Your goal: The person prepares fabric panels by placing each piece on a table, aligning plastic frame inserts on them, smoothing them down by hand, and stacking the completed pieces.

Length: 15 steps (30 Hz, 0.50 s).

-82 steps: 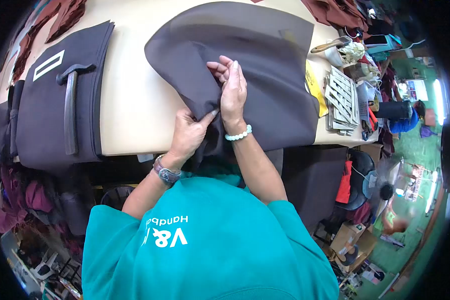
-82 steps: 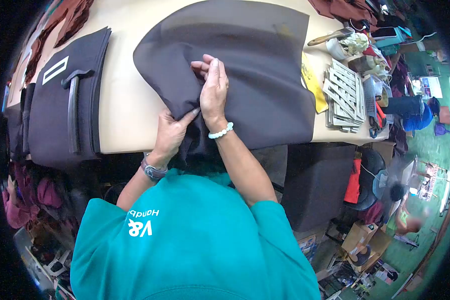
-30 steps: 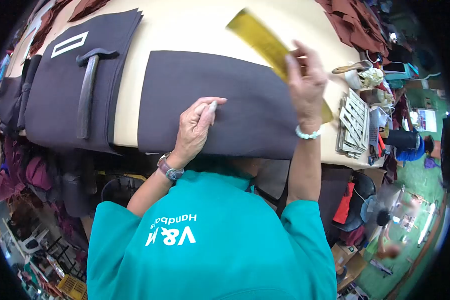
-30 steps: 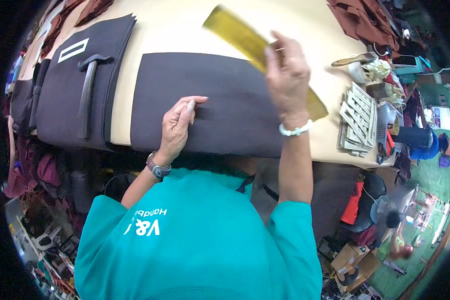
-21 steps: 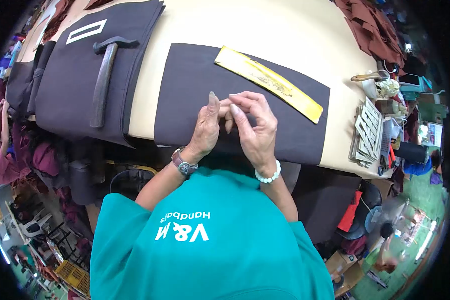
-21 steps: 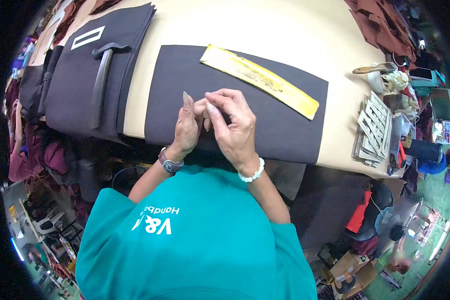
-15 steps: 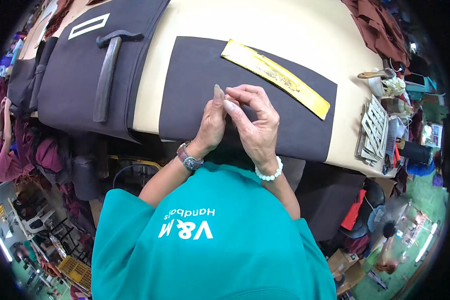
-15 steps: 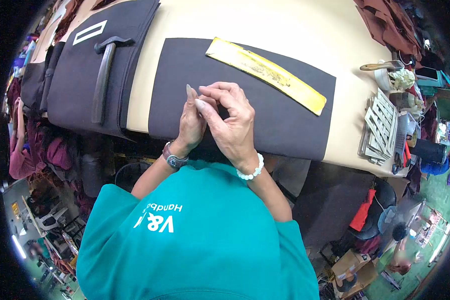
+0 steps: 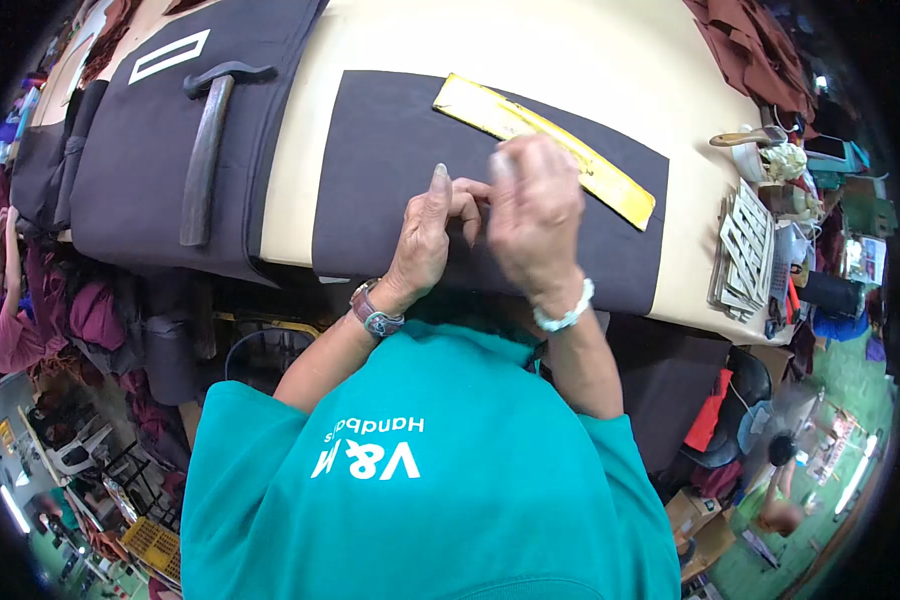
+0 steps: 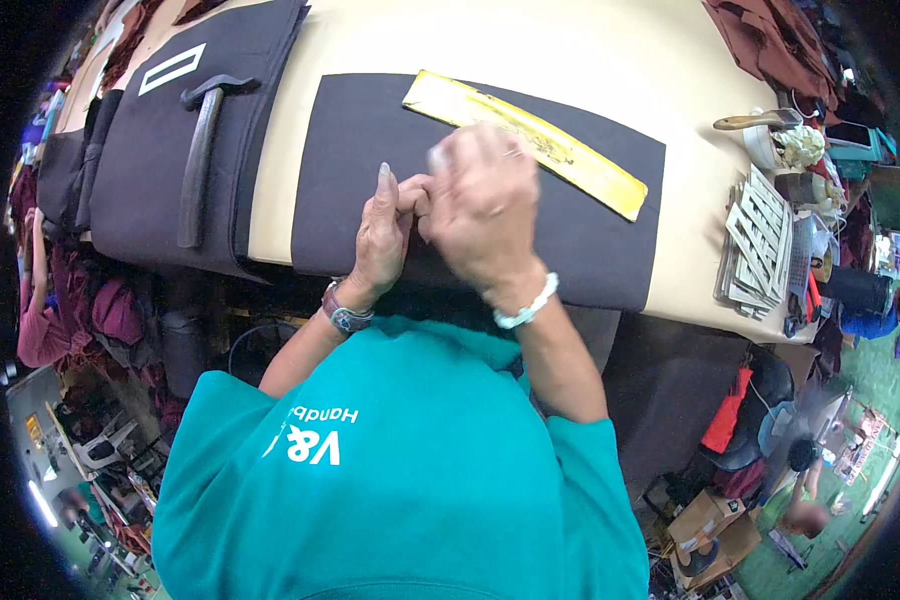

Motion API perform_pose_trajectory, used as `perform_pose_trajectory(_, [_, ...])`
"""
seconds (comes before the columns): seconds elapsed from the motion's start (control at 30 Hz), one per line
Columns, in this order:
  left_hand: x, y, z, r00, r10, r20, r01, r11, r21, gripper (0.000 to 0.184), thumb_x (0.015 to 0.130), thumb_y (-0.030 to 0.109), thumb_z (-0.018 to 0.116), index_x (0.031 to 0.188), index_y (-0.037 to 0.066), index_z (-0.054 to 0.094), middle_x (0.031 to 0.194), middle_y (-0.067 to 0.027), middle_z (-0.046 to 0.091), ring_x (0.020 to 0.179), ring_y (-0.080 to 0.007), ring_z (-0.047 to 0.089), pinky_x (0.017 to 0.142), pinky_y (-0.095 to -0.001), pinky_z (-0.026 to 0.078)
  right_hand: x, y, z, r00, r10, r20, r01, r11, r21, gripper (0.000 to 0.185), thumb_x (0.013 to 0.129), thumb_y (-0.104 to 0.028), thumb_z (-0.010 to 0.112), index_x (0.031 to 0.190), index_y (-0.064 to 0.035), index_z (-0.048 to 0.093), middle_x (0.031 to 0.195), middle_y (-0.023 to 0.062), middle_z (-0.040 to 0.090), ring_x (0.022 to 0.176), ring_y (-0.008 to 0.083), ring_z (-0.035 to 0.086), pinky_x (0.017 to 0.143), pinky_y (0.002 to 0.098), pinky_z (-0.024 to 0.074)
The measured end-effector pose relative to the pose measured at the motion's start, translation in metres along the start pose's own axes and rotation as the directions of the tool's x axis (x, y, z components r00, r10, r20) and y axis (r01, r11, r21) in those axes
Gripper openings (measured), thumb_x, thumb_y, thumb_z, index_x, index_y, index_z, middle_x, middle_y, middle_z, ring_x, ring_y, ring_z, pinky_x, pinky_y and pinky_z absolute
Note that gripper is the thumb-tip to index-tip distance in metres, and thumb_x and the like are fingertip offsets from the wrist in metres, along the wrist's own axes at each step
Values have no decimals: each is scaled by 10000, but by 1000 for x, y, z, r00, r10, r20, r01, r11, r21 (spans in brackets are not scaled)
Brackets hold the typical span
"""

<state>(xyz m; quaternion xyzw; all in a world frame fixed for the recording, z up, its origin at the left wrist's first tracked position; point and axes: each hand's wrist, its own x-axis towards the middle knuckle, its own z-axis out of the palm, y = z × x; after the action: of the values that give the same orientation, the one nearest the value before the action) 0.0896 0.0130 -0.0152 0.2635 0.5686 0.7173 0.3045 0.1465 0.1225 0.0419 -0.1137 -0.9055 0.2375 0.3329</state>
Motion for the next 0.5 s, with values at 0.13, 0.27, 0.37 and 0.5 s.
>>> perform_pose_trajectory(0.13, [2,4,-2,993,73,90,-79,995,68,722,975,450,66,624,15,522,982,-181,625,892,-191,551,841,-304,410,28,47,-25,960,245,-136,-199,937,286,202,902,-164,479,807,-13,575,756,114,588,728,205,570,659,322,426])
perform_pose_trajectory(0.27, [5,8,2,999,-17,38,18,1000,-8,641,980,419,150,782,-12,581,1017,-157,618,911,-175,559,846,-305,431,59,89,-63,905,361,-223,-274,899,342,207,867,-180,584,918,18,616,827,118,645,773,173,599,673,289,466])
perform_pose_trajectory(0.37, [12,27,3,1000,11,-12,-10,996,91,419,972,315,342,927,-11,601,1029,-120,617,927,-153,567,842,-290,441,67,107,-78,925,270,-269,-258,963,78,373,801,-174,661,1084,45,558,934,164,625,861,234,597,773,330,475])
perform_pose_trajectory(0.5, [37,36,-9,937,343,-59,-234,747,622,240,838,126,613,1030,-15,585,1047,-128,609,972,-219,580,863,-312,440,34,94,-84,925,228,-304,-288,942,-169,613,737,-167,714,1237,59,441,1014,195,596,932,284,582,829,374,455])
